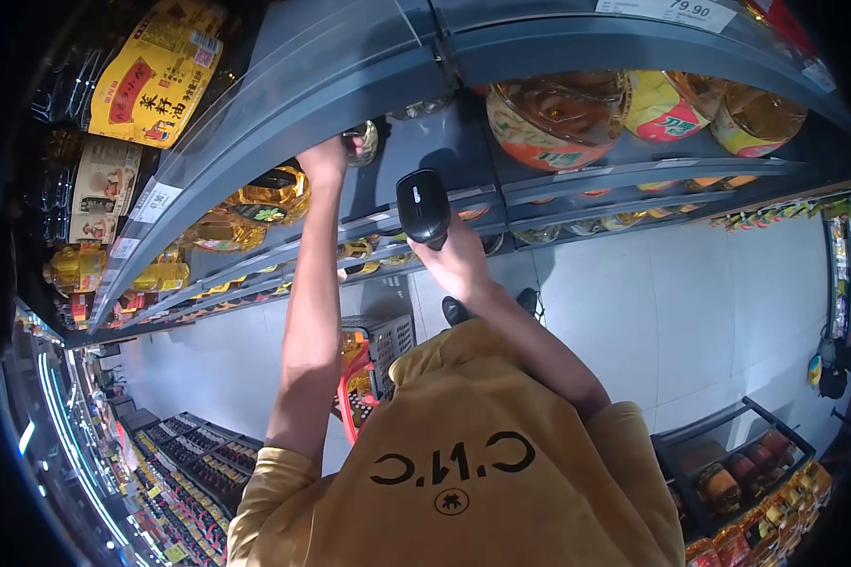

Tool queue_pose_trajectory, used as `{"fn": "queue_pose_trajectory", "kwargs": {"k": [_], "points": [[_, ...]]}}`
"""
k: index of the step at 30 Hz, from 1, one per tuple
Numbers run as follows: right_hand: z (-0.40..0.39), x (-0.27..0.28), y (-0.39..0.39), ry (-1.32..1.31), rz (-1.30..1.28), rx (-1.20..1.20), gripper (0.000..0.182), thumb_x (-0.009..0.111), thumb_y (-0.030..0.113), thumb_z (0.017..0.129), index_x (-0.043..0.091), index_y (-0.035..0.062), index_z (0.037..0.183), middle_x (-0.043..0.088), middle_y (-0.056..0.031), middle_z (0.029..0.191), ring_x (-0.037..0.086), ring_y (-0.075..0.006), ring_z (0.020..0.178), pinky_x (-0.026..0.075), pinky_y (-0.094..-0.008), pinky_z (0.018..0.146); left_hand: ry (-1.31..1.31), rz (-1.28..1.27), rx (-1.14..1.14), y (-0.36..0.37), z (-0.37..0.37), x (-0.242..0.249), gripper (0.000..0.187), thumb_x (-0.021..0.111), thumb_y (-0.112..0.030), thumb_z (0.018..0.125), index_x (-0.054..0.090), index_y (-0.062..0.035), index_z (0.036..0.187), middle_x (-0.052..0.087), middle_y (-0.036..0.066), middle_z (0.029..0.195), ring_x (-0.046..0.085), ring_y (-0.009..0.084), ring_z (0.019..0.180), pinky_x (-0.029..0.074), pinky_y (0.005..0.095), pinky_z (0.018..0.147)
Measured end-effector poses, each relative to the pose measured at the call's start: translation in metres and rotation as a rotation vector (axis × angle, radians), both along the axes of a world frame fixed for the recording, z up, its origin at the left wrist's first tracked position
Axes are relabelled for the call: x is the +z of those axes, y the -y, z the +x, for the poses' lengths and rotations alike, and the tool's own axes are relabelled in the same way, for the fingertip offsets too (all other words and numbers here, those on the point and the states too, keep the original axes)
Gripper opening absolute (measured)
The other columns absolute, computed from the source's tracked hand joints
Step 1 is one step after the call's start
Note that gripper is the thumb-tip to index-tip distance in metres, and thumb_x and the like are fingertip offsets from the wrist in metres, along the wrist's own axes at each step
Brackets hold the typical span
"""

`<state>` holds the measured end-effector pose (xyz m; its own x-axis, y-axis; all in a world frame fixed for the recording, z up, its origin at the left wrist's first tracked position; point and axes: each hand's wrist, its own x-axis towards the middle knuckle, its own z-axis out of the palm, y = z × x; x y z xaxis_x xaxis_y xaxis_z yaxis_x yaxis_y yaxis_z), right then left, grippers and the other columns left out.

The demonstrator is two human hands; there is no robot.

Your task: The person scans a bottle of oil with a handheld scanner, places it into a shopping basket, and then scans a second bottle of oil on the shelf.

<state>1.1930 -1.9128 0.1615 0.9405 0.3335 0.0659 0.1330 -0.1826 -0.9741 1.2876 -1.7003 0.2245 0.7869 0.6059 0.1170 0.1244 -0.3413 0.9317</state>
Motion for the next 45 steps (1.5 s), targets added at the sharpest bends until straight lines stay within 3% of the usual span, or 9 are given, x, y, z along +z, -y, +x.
{"fn": "queue_pose_trajectory", "kwargs": {"k": [8,11,19,22,29,32,35,38,45], "points": [[0.002,-0.003,-0.015,-0.203,0.100,0.051,0.036,0.076,0.015,0.086,0.059,0.0017,0.114,0.072,-0.0112,0.101,0.069,-0.0195,0.093,0.052,-0.0317,0.085,-0.055,-0.180,-0.149,-0.037,-0.036,-0.004,0.019,0.061,-0.005,0.093,0.065,0.0123,0.100,0.067,0.016,0.084,0.063,0.0178,0.057,0.053,0.0290,0.049],[0.006,-0.006,-0.022,-0.209,0.167,0.065,0.042,0.075,0.019,0.084,0.058,0.0038,0.119,0.071,-0.0164,0.104,0.069,-0.0312,0.102,0.053,-0.0383,0.088,-0.051,-0.187,-0.171,-0.045,-0.049,-0.006,0.025,0.066,-0.011,0.094,0.068,0.0120,0.105,0.069,0.013,0.085,0.064,0.0159,0.060,0.054,0.0268,0.054],[0.017,0.006,-0.028,-0.214,0.150,0.060,0.039,0.074,0.018,0.085,0.059,0.0027,0.117,0.070,-0.0166,0.106,0.069,-0.0314,0.101,0.053,-0.0388,0.089,0.075,0.050,-0.039,-0.032,-0.057,-0.025,0.025,0.066,-0.017,0.097,0.070,0.0071,0.103,0.071,0.010,0.088,0.067,0.0137,0.083,0.056,0.0295,0.076],[0.014,-0.004,-0.028,-0.199,0.166,0.058,0.039,0.074,0.018,0.084,0.059,0.0027,0.117,0.070,-0.0164,0.106,0.069,-0.0312,0.101,0.053,-0.0387,0.088,0.235,-0.204,0.003,-0.027,-0.051,-0.034,0.022,0.063,-0.017,0.099,0.069,0.0041,0.102,0.072,0.010,0.090,0.067,0.0150,0.083,0.056,0.0304,0.082],[0.004,-0.013,-0.020,-0.225,0.150,0.026,0.041,0.076,0.019,0.083,0.059,0.0031,0.117,0.070,-0.0169,0.106,0.069,-0.0320,0.101,0.053,-0.0395,0.088,0.189,-0.368,-0.190,-0.044,-0.069,-0.024,0.022,0.055,-0.014,0.102,0.068,0.0035,0.101,0.071,0.012,0.096,0.068,0.0180,0.088,0.055,0.0314,0.082],[0.001,-0.020,-0.021,-0.193,0.150,0.021,0.041,0.077,0.013,0.084,0.058,0.0009,0.118,0.071,-0.0098,0.102,0.066,-0.0163,0.092,0.052,-0.0323,0.086,0.169,-0.400,-0.265,-0.058,-0.082,-0.025,0.023,0.055,-0.017,0.103,0.066,0.0029,0.104,0.071,0.012,0.097,0.068,0.0196,0.090,0.054,0.0328,0.084],[0.001,-0.022,-0.021,-0.207,0.161,0.031,0.044,0.076,0.021,0.083,0.058,0.0042,0.119,0.070,-0.0173,0.106,0.068,-0.0336,0.103,0.053,-0.0406,0.089,0.183,-0.428,-0.342,-0.072,-0.095,-0.028,0.025,0.053,-0.021,0.104,0.063,0.0020,0.103,0.068,0.012,0.096,0.066,0.0211,0.092,0.052,0.0361,0.089],[0.000,-0.021,-0.021,-0.196,0.170,0.025,0.042,0.077,0.014,0.084,0.058,0.0015,0.119,0.070,-0.0106,0.103,0.066,-0.0176,0.093,0.052,-0.0331,0.087,0.183,-0.450,-0.418,-0.087,-0.105,-0.030,0.027,0.051,-0.025,0.105,0.061,0.0004,0.101,0.067,0.011,0.095,0.063,0.0214,0.092,0.049,0.0377,0.092],[-0.005,-0.013,-0.023,-0.173,0.172,0.032,0.042,0.078,0.016,0.084,0.058,0.0002,0.117,0.070,-0.0111,0.102,0.067,-0.0186,0.092,0.052,-0.0337,0.086,0.139,-0.466,-0.528,-0.105,-0.114,-0.024,0.031,0.051,-0.030,0.105,0.061,-0.0023,0.097,0.063,0.008,0.095,0.058,0.0199,0.093,0.044,0.0369,0.092]]}}
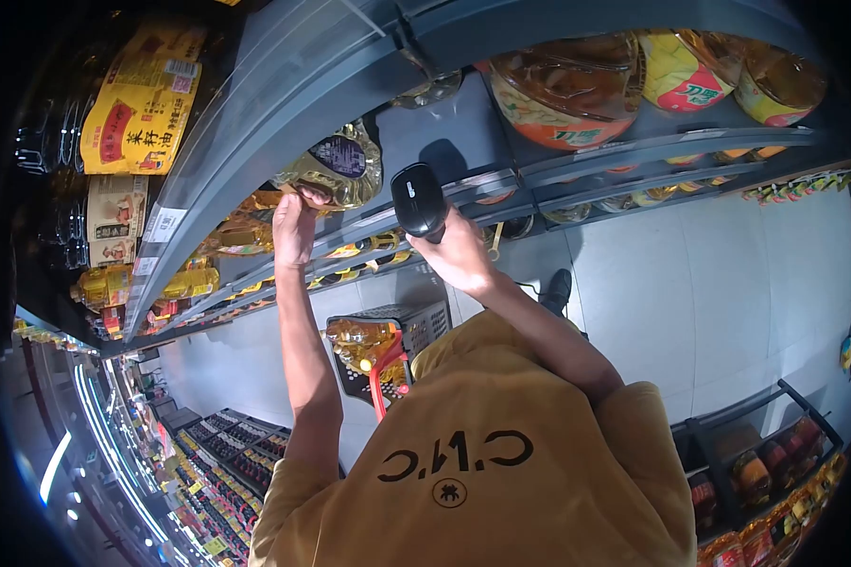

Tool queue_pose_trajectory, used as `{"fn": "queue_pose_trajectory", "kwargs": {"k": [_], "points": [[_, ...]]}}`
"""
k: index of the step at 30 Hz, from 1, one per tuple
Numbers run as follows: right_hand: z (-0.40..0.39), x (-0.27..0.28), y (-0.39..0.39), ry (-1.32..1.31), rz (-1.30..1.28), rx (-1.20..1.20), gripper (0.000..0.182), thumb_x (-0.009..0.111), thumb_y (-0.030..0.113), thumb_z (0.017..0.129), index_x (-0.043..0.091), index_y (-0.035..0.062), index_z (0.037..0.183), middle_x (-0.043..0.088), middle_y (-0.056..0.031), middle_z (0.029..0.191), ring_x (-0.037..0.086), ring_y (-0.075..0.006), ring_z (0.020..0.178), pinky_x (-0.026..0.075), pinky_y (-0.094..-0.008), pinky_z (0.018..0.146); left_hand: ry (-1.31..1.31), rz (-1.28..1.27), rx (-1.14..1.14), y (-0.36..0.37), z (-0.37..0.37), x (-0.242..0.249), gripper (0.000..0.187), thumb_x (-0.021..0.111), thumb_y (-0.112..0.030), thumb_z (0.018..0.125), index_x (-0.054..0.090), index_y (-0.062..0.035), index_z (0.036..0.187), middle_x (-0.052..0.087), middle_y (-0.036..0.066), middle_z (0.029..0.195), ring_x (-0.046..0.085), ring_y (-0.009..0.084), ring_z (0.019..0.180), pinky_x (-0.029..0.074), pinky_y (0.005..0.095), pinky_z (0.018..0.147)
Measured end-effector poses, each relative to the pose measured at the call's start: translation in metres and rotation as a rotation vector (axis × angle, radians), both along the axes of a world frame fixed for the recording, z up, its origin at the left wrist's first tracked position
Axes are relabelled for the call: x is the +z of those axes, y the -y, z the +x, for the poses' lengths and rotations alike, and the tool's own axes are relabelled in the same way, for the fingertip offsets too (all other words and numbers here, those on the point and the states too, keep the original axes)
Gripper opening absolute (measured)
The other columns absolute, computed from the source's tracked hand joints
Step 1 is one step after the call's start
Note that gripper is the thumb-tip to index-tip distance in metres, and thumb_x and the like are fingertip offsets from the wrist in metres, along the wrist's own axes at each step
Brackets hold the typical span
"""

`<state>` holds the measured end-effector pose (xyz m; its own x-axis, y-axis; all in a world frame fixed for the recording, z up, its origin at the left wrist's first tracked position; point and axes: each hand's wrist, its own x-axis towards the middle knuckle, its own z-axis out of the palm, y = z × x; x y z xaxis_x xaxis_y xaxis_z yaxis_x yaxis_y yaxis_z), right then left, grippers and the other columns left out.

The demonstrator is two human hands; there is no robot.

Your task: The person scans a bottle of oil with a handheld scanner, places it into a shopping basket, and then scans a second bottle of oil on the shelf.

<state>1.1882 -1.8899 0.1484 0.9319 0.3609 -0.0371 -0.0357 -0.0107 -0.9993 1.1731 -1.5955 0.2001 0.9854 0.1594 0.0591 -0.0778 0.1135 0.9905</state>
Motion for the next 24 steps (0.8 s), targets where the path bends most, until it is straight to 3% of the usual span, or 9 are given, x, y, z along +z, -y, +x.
{"fn": "queue_pose_trajectory", "kwargs": {"k": [3,4,8,12,15,18,21,22,24], "points": [[-0.001,0.002,0.003,-0.024,0.018,0.031,0.042,0.075,0.021,0.084,0.059,0.0043,0.118,0.069,-0.0172,0.109,0.068,-0.0330,0.104,0.052,-0.0399,0.089,0.005,-0.058,-0.019,-0.007,0.000,-0.002,0.032,0.051,-0.032,0.104,0.061,-0.0026,0.096,0.063,0.009,0.094,0.058,0.0198,0.092,0.044,0.0370,0.092],[-0.002,-0.003,0.002,-0.023,0.004,0.015,0.041,0.076,0.019,0.083,0.060,0.0045,0.118,0.070,-0.0163,0.107,0.069,-0.0318,0.101,0.053,-0.0391,0.088,0.019,-0.062,0.012,-0.009,-0.001,-0.003,0.035,0.050,-0.034,0.105,0.061,-0.0026,0.096,0.063,0.009,0.091,0.058,0.0200,0.089,0.044,0.0375,0.091],[-0.004,-0.007,0.003,0.035,0.041,-0.042,0.033,0.076,0.011,0.085,0.060,0.0020,0.113,0.069,-0.0062,0.098,0.063,-0.0136,0.089,0.051,-0.0313,0.084,0.005,-0.058,0.125,-0.008,-0.002,-0.002,0.038,0.050,-0.037,0.104,0.061,-0.0009,0.099,0.065,0.011,0.089,0.061,0.0211,0.086,0.048,0.0382,0.088],[-0.006,-0.007,-0.001,0.016,0.012,-0.038,0.030,0.075,0.012,0.086,0.061,0.0039,0.112,0.068,-0.0050,0.096,0.062,-0.0127,0.087,0.050,-0.0311,0.081,0.012,-0.172,0.307,0.025,0.000,0.021,0.037,0.051,-0.033,0.105,0.061,0.0020,0.101,0.067,0.012,0.091,0.065,0.0232,0.084,0.053,0.0382,0.083],[-0.007,0.001,-0.004,0.076,-0.032,0.006,0.029,0.074,0.012,0.087,0.061,0.0037,0.112,0.068,-0.0054,0.095,0.063,-0.0138,0.087,0.050,-0.0312,0.081,0.057,-0.200,0.268,0.018,0.000,0.012,0.036,0.052,-0.032,0.104,0.061,0.0020,0.101,0.067,0.012,0.091,0.065,0.0227,0.084,0.053,0.0381,0.083],[-0.012,0.005,-0.007,0.043,-0.070,0.042,0.035,0.075,0.015,0.084,0.059,0.0031,0.113,0.069,-0.0161,0.097,0.070,-0.0299,0.093,0.053,-0.0372,0.082,0.098,-0.271,0.271,0.017,0.007,0.004,0.032,0.052,-0.032,0.104,0.060,-0.0026,0.096,0.062,0.007,0.079,0.060,0.0201,0.075,0.053,0.0394,0.083],[-0.018,0.007,-0.010,0.088,0.006,0.041,0.035,0.075,0.015,0.084,0.059,0.0026,0.112,0.069,-0.0162,0.096,0.069,-0.0303,0.090,0.053,-0.0369,0.081,0.108,-0.313,0.250,0.014,0.010,-0.004,0.031,0.053,-0.032,0.104,0.059,-0.0058,0.089,0.057,0.004,0.072,0.056,0.0186,0.071,0.053,0.0405,0.084],[-0.020,0.004,-0.008,0.108,-0.020,0.041,0.029,0.074,0.014,0.088,0.062,0.0006,0.109,0.069,-0.0084,0.094,0.064,-0.0161,0.086,0.051,-0.0323,0.081,0.112,-0.322,0.231,0.013,0.009,-0.003,0.031,0.053,-0.032,0.104,0.058,-0.0058,0.088,0.057,0.005,0.073,0.056,0.0186,0.071,0.052,0.0409,0.084],[-0.022,0.006,-0.007,0.078,-0.033,0.032,0.030,0.074,0.015,0.087,0.062,0.0003,0.110,0.069,-0.0086,0.093,0.065,-0.0163,0.085,0.051,-0.0321,0.080,0.107,-0.337,0.204,0.012,0.009,-0.002,0.031,0.054,-0.032,0.103,0.058,-0.0058,0.087,0.055,0.005,0.072,0.054,0.0188,0.070,0.051,0.0419,0.087]]}}
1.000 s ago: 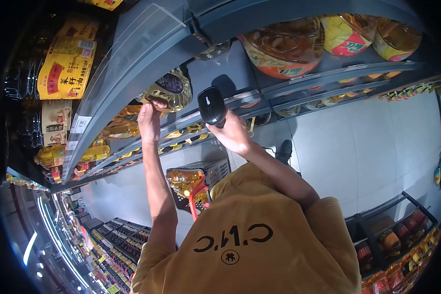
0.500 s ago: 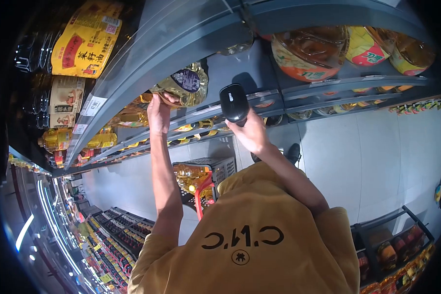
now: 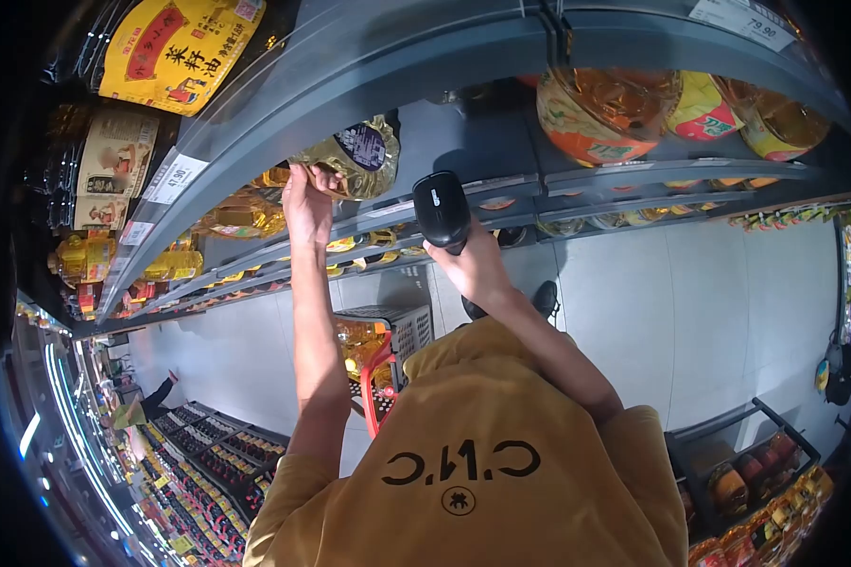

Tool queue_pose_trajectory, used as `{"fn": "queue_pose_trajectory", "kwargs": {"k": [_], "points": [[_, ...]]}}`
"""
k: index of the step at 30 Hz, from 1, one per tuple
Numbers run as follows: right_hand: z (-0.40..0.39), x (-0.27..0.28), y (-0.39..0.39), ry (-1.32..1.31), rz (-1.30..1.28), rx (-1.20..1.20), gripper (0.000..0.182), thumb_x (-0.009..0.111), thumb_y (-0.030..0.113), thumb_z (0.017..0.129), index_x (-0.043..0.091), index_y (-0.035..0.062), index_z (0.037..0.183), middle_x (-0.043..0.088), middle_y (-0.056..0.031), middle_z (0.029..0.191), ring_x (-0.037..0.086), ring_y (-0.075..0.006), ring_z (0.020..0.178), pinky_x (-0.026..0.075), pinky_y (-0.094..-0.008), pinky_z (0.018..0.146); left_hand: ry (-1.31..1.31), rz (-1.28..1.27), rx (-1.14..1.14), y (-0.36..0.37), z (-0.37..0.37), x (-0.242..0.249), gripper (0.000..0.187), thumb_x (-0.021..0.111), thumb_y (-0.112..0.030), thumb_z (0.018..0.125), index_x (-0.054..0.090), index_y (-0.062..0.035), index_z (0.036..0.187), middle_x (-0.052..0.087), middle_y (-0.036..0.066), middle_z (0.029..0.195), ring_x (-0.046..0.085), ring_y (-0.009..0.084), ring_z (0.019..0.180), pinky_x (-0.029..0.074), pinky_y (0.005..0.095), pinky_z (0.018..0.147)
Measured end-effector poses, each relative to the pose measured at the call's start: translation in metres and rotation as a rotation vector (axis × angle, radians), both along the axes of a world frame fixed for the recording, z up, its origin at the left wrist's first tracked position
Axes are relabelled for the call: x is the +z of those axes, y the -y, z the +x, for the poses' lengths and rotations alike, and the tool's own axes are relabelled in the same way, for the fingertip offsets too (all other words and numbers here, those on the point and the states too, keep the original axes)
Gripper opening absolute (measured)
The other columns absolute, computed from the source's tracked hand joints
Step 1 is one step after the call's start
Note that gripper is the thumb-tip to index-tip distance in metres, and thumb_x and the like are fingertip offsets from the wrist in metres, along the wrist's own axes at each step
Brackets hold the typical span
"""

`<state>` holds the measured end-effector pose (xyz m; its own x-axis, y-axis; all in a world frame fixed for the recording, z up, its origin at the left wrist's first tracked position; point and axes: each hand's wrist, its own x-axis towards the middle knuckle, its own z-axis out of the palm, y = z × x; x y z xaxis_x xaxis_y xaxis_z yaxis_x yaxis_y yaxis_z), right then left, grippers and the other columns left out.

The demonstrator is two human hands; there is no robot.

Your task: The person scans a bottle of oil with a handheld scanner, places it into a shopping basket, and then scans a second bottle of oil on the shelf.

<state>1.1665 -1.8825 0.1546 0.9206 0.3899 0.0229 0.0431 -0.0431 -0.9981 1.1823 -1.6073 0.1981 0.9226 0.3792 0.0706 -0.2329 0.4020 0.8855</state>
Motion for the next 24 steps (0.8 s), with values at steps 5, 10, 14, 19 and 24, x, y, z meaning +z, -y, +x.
{"fn": "queue_pose_trajectory", "kwargs": {"k": [5,10,14,19,24], "points": [[-0.002,-0.001,0.002,-0.040,-0.008,-0.048,0.033,0.075,0.015,0.085,0.061,0.0002,0.111,0.069,-0.0110,0.093,0.066,-0.0203,0.087,0.051,-0.0331,0.080,-0.008,-0.034,0.016,-0.004,-0.001,-0.001,0.033,0.054,-0.035,0.103,0.055,-0.0063,0.086,0.053,0.004,0.072,0.052,0.0183,0.069,0.050,0.0416,0.086],[-0.004,-0.002,0.002,-0.071,0.033,-0.052,0.038,0.075,0.014,0.083,0.059,0.0012,0.116,0.070,-0.0159,0.099,0.069,-0.0282,0.092,0.052,-0.0360,0.083,-0.043,-0.028,0.055,0.002,-0.002,0.005,0.034,0.053,-0.037,0.103,0.058,-0.0045,0.095,0.061,0.006,0.080,0.058,0.0184,0.073,0.052,0.0399,0.081],[-0.006,-0.001,0.000,-0.072,0.017,-0.019,0.038,0.074,0.013,0.084,0.058,0.0014,0.116,0.069,-0.0156,0.098,0.068,-0.0283,0.089,0.052,-0.0360,0.081,-0.102,0.042,0.051,0.001,-0.006,0.005,0.041,0.052,-0.039,0.103,0.062,-0.0006,0.097,0.067,0.011,0.085,0.064,0.0216,0.076,0.053,0.0385,0.079],[-0.008,0.000,-0.006,0.033,0.038,-0.015,0.032,0.074,0.014,0.087,0.059,-0.0004,0.112,0.069,-0.0086,0.092,0.064,-0.0146,0.084,0.051,-0.0311,0.079,-0.084,0.137,-0.051,-0.004,-0.005,0.005,0.045,0.044,-0.043,0.105,0.060,-0.0034,0.092,0.061,0.006,0.079,0.060,0.0207,0.075,0.052,0.0426,0.084],[-0.001,0.011,-0.016,-0.056,0.034,-0.013,0.025,0.075,0.015,0.086,0.062,0.0012,0.102,0.066,-0.0033,0.081,0.061,-0.0101,0.073,0.049,-0.0290,0.068,-0.133,0.105,-0.031,-0.005,-0.004,0.007,0.044,0.045,-0.042,0.105,0.060,-0.0022,0.092,0.062,0.010,0.081,0.061,0.0220,0.076,0.054,0.0441,0.081]]}}
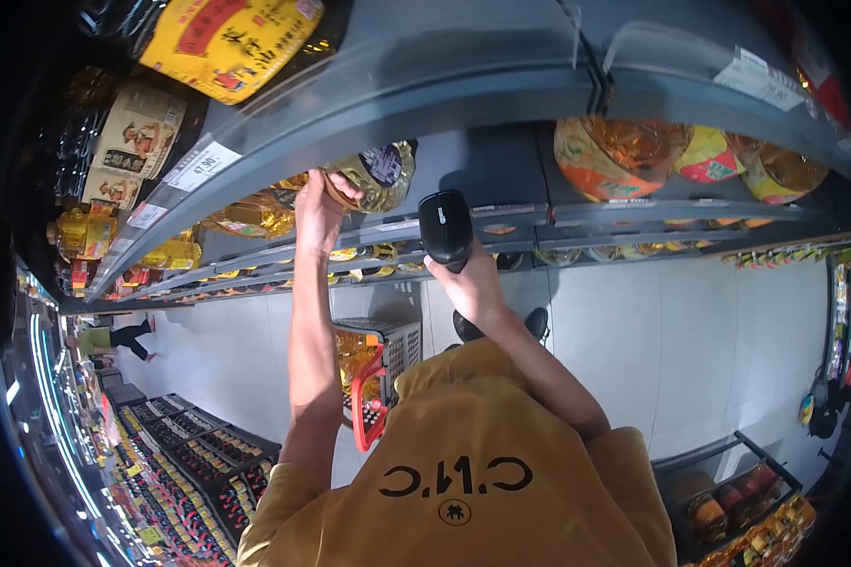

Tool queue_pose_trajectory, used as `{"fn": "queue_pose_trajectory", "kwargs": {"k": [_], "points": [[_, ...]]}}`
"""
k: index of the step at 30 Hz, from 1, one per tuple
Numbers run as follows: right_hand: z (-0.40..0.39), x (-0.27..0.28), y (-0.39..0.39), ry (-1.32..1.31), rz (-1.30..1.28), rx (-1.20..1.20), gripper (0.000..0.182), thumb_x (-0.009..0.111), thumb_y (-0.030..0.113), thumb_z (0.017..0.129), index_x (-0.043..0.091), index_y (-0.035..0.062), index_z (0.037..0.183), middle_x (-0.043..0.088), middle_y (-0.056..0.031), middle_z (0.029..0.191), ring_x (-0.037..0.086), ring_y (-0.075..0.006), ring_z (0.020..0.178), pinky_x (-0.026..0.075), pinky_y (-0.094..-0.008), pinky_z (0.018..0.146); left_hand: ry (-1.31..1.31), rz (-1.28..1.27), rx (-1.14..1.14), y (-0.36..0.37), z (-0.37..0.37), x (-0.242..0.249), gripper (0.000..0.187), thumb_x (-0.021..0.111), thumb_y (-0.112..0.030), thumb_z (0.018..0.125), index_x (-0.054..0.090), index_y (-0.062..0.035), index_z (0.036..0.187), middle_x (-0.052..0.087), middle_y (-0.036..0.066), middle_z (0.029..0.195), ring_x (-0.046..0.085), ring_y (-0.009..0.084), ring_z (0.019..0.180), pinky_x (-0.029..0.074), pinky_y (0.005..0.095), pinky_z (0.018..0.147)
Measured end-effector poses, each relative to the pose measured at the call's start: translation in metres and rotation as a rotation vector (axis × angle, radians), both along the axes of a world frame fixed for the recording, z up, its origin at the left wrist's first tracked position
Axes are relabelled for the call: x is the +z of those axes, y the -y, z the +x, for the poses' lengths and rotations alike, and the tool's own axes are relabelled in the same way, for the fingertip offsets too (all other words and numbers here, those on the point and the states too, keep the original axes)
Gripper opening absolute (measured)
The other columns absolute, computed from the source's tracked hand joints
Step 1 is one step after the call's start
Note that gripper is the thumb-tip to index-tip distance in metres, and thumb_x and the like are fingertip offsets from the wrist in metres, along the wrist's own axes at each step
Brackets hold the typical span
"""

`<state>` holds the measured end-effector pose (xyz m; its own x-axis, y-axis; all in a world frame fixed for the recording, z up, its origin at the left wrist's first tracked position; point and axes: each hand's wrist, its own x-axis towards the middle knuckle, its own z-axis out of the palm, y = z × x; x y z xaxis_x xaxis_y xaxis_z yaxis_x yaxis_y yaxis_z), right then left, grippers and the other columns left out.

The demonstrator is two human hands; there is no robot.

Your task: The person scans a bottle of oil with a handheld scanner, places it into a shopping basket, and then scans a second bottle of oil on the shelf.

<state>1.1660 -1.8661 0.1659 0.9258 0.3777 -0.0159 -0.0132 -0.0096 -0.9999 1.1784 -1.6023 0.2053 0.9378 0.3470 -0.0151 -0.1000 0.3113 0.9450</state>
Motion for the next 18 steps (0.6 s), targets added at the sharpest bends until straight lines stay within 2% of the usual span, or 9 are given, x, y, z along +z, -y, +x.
{"fn": "queue_pose_trajectory", "kwargs": {"k": [3,4,11,12,15,16,18], "points": [[0.012,0.025,-0.011,-0.262,-0.039,0.015,0.023,0.074,0.017,0.086,0.060,0.0021,0.097,0.061,-0.0005,0.072,0.056,-0.0063,0.062,0.046,-0.0266,0.056,-0.010,0.013,-0.002,-0.002,-0.002,-0.002,0.044,0.045,-0.041,0.106,0.060,-0.0013,0.094,0.063,0.011,0.083,0.062,0.0227,0.078,0.054,0.0419,0.080],[0.017,0.018,-0.021,-0.084,0.005,-0.027,0.022,0.073,0.018,0.086,0.059,0.0026,0.093,0.057,0.0012,0.067,0.051,-0.0051,0.053,0.042,-0.0253,0.049,0.010,-0.012,0.009,0.000,-0.001,-0.002,0.041,0.047,-0.037,0.106,0.064,-0.0009,0.095,0.068,0.011,0.080,0.067,0.0210,0.075,0.054,0.0337,0.077],[0.051,0.033,-0.074,-0.123,0.118,-0.138,0.025,0.075,0.017,0.085,0.055,0.0037,0.091,0.055,0.0009,0.065,0.050,-0.0072,0.050,0.041,-0.0248,0.048,0.021,-0.016,-0.001,-0.001,-0.001,-0.001,0.038,0.049,-0.035,0.105,0.064,-0.0009,0.097,0.069,0.011,0.080,0.067,0.0177,0.073,0.054,0.0306,0.073],[0.052,0.044,-0.081,-0.218,0.214,-0.135,0.025,0.076,0.015,0.085,0.054,0.0032,0.092,0.055,0.0003,0.064,0.050,-0.0078,0.050,0.041,-0.0250,0.046,0.038,-0.035,0.000,-0.001,-0.001,-0.004,0.038,0.050,-0.035,0.105,0.064,-0.0011,0.096,0.069,0.010,0.079,0.066,0.0174,0.072,0.054,0.0305,0.073],[0.063,0.044,-0.106,-0.191,0.252,-0.186,0.024,0.075,0.014,0.085,0.055,0.0031,0.092,0.056,-0.0007,0.065,0.051,-0.0084,0.049,0.041,-0.0253,0.046,0.073,-0.020,-0.019,-0.001,0.000,-0.007,0.037,0.051,-0.034,0.105,0.064,-0.0015,0.094,0.068,0.009,0.077,0.066,0.0168,0.071,0.054,0.0302,0.072],[0.068,0.038,-0.115,-0.193,0.275,-0.187,0.030,0.075,0.017,0.083,0.055,0.0035,0.101,0.059,-0.0023,0.075,0.054,-0.0106,0.053,0.044,-0.0279,0.047,0.064,-0.013,-0.019,-0.001,0.000,-0.006,0.036,0.051,-0.034,0.105,0.064,-0.0023,0.092,0.066,0.007,0.075,0.066,0.0161,0.072,0.053,0.0290,0.071],[0.074,0.032,-0.128,-0.251,0.294,-0.192,0.031,0.075,0.017,0.083,0.054,0.0031,0.102,0.060,-0.0026,0.075,0.054,-0.0107,0.053,0.043,-0.0274,0.046,0.036,-0.013,-0.001,-0.001,0.002,-0.006,0.037,0.050,-0.034,0.105,0.063,-0.0026,0.089,0.065,0.007,0.074,0.063,0.0155,0.069,0.051,0.0286,0.070]]}}
